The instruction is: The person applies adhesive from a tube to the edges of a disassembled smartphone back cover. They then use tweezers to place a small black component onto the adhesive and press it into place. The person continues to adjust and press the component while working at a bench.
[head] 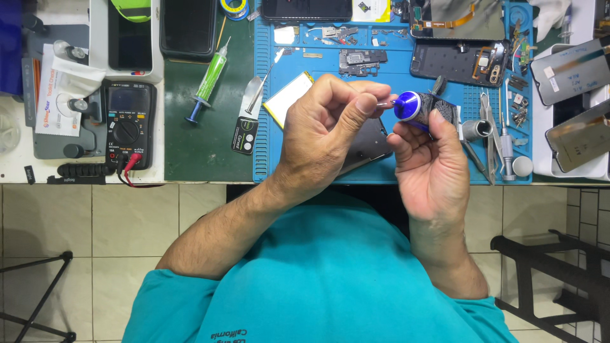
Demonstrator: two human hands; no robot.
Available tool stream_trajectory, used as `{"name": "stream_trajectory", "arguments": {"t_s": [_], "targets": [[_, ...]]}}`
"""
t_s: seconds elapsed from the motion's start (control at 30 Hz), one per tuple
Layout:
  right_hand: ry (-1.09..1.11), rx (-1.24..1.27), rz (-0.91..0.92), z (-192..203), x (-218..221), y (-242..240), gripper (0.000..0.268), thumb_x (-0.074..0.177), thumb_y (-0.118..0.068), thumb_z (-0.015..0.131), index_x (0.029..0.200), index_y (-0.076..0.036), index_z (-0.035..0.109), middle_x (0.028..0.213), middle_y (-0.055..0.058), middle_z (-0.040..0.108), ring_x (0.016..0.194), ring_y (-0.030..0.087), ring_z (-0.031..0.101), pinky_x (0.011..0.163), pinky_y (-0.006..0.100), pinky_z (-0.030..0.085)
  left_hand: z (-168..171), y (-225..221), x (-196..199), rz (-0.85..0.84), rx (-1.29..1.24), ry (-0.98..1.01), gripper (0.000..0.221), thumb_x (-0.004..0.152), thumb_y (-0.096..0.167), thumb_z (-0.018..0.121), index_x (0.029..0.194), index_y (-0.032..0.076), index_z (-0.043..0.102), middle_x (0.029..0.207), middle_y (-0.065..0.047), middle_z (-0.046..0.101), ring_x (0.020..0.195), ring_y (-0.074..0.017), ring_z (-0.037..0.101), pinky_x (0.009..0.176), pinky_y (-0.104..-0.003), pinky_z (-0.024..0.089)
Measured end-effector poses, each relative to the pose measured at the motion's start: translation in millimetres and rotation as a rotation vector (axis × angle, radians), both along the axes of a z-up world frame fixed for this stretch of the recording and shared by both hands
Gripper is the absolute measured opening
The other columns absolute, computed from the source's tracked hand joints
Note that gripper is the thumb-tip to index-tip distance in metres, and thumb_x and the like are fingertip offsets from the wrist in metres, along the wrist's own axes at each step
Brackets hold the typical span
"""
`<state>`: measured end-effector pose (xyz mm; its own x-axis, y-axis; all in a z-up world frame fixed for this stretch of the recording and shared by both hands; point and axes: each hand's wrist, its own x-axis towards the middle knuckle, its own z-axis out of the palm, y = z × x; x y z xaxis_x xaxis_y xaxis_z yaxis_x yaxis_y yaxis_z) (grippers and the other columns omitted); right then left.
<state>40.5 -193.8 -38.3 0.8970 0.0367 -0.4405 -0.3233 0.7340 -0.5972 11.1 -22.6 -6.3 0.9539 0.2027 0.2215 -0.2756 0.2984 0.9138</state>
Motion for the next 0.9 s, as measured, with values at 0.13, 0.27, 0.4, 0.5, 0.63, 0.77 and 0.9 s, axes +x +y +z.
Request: {"name": "stream_trajectory", "arguments": {"t_s": [0.13,0.27,0.4,0.5,0.63,0.77,0.9], "targets": [[-0.013,-0.024,0.018,-0.8,0.9,2.9,0.025,0.097,-0.012,0.067,0.112,0.008,0.070,0.093,0.020,0.076,0.082,0.028,0.076,0.071,0.034,0.067,-2.6,-0.7,3.7,0.021,-0.016,0.001,0.021,0.102,0.026,0.058,0.091,0.009,0.052,0.109,-0.016,0.072,0.099,-0.0225,0.073,0.093,-0.032,0.061],[-0.023,-0.028,0.022,-3.8,2.8,3.9,0.025,0.098,-0.012,0.066,0.113,0.008,0.069,0.093,0.021,0.075,0.082,0.028,0.075,0.071,0.034,0.067,-3.0,0.4,5.0,0.027,-0.019,0.006,0.022,0.101,0.026,0.058,0.091,0.008,0.053,0.109,-0.017,0.072,0.100,-0.0240,0.074,0.093,-0.033,0.064],[-0.026,-0.031,0.029,-7.5,2.6,3.3,0.025,0.097,-0.012,0.067,0.113,0.007,0.070,0.095,0.020,0.076,0.083,0.028,0.076,0.071,0.033,0.067,-3.4,1.3,5.9,0.050,0.040,0.030,0.022,0.101,0.027,0.059,0.091,0.007,0.057,0.107,-0.015,0.074,0.102,-0.0209,0.072,0.091,-0.030,0.063],[-0.035,-0.044,0.033,-8.1,2.2,3.3,0.025,0.097,-0.012,0.067,0.113,0.007,0.070,0.095,0.019,0.076,0.083,0.028,0.076,0.071,0.033,0.067,-4.0,1.3,6.4,0.051,0.050,0.027,0.023,0.101,0.027,0.058,0.091,0.007,0.057,0.106,-0.015,0.074,0.102,-0.0209,0.072,0.091,-0.030,0.063],[-0.031,-0.060,0.035,-6.4,1.4,4.2,0.025,0.096,-0.013,0.067,0.112,0.006,0.070,0.094,0.018,0.076,0.083,0.027,0.076,0.070,0.033,0.067,-5.0,2.2,6.5,0.046,0.081,0.020,0.023,0.101,0.028,0.058,0.089,0.008,0.055,0.106,-0.014,0.074,0.099,-0.0203,0.072,0.091,-0.030,0.060],[-0.021,-0.065,0.030,-7.3,1.5,4.3,0.025,0.096,-0.013,0.068,0.112,0.006,0.070,0.095,0.018,0.076,0.083,0.028,0.076,0.069,0.034,0.067,-4.1,1.8,7.3,0.050,0.076,0.034,0.023,0.100,0.027,0.059,0.088,0.008,0.055,0.105,-0.015,0.074,0.099,-0.0208,0.073,0.090,-0.030,0.061],[-0.022,-0.082,0.028,-5.1,0.7,5.6,0.026,0.096,-0.014,0.068,0.113,0.005,0.070,0.095,0.017,0.076,0.082,0.027,0.075,0.069,0.034,0.067,-4.0,1.9,7.2,0.048,0.079,0.029,0.022,0.100,0.026,0.059,0.088,0.008,0.055,0.105,-0.015,0.074,0.100,-0.0219,0.073,0.090,-0.030,0.062]]}}
